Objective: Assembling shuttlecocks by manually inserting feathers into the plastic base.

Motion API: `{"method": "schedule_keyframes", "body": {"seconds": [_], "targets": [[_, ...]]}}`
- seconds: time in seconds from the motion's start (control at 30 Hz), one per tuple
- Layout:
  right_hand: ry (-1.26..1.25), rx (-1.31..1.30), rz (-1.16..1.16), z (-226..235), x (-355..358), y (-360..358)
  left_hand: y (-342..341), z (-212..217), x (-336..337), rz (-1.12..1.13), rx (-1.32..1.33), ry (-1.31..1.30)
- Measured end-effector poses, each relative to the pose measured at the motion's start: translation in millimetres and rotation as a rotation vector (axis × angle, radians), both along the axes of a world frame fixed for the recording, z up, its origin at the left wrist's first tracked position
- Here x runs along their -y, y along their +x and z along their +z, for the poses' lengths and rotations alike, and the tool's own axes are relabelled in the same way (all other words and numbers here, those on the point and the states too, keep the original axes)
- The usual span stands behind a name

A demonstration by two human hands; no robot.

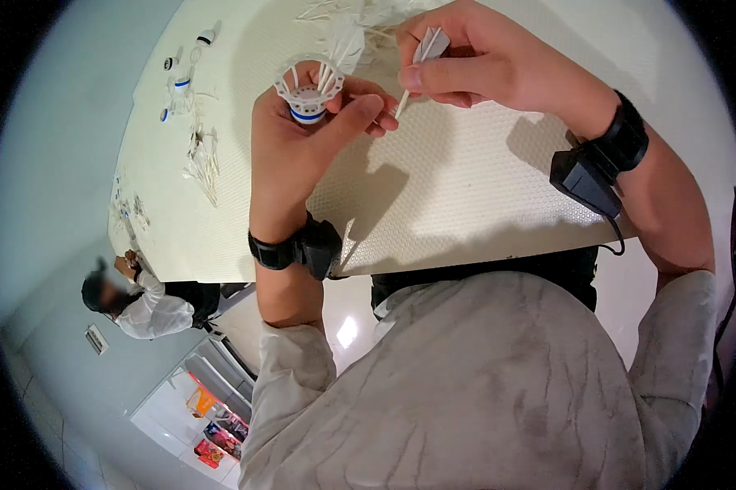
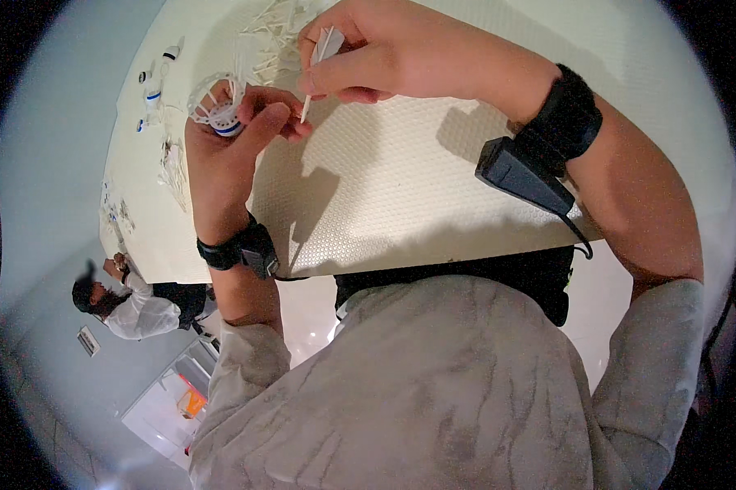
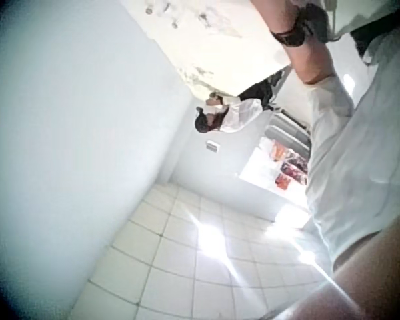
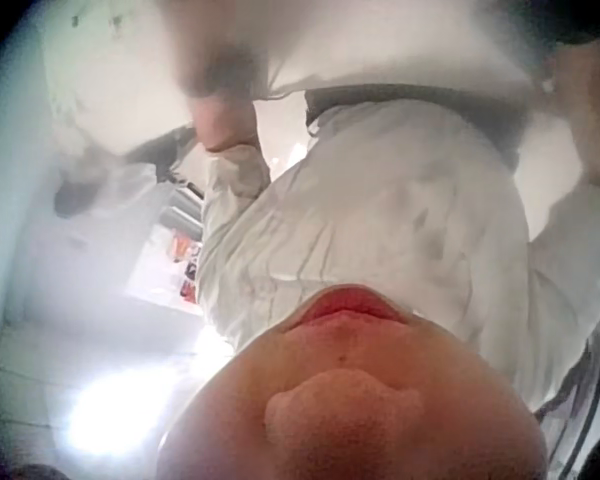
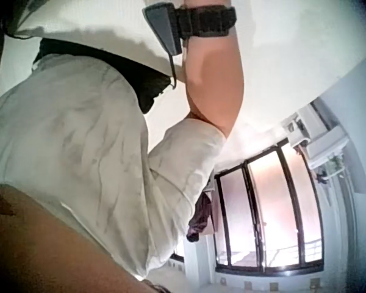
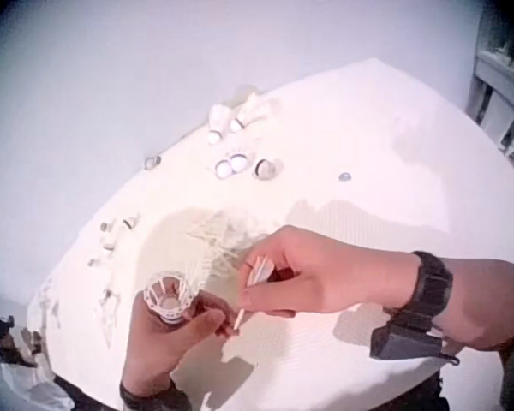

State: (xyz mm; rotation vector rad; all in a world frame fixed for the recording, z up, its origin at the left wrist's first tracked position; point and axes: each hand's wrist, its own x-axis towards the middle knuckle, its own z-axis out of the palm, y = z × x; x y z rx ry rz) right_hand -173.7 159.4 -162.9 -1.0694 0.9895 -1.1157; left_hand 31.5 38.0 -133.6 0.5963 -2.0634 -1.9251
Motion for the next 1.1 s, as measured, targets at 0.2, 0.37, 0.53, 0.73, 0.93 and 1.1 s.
{"method": "schedule_keyframes", "body": {"seconds": [0.2, 0.37, 0.53, 0.73, 0.93, 1.1], "targets": [[0.068, -0.022, -0.016, 16, -4, 2, -1, 2, -11, 0.026, 0.013, 0.0], [0.008, -0.039, -0.022, 6, -5, 4, 2, 3, -10, 0.056, 0.003, -0.017], [0.061, -0.068, 0.0, 8, -3, 1, 1, 0, -11, 0.036, 0.003, 0.004], [0.042, -0.044, 0.01, 12, -5, 5, 2, -5, -10, 0.04, -0.058, 0.005], [-0.005, -0.023, 0.017, 7, -7, 2, 3, -10, -8, 0.005, -0.028, -0.093], [-0.174, -0.206, -0.129, 8, -9, 10, 4, -12, -9, 0.041, -0.088, -0.173]]}}
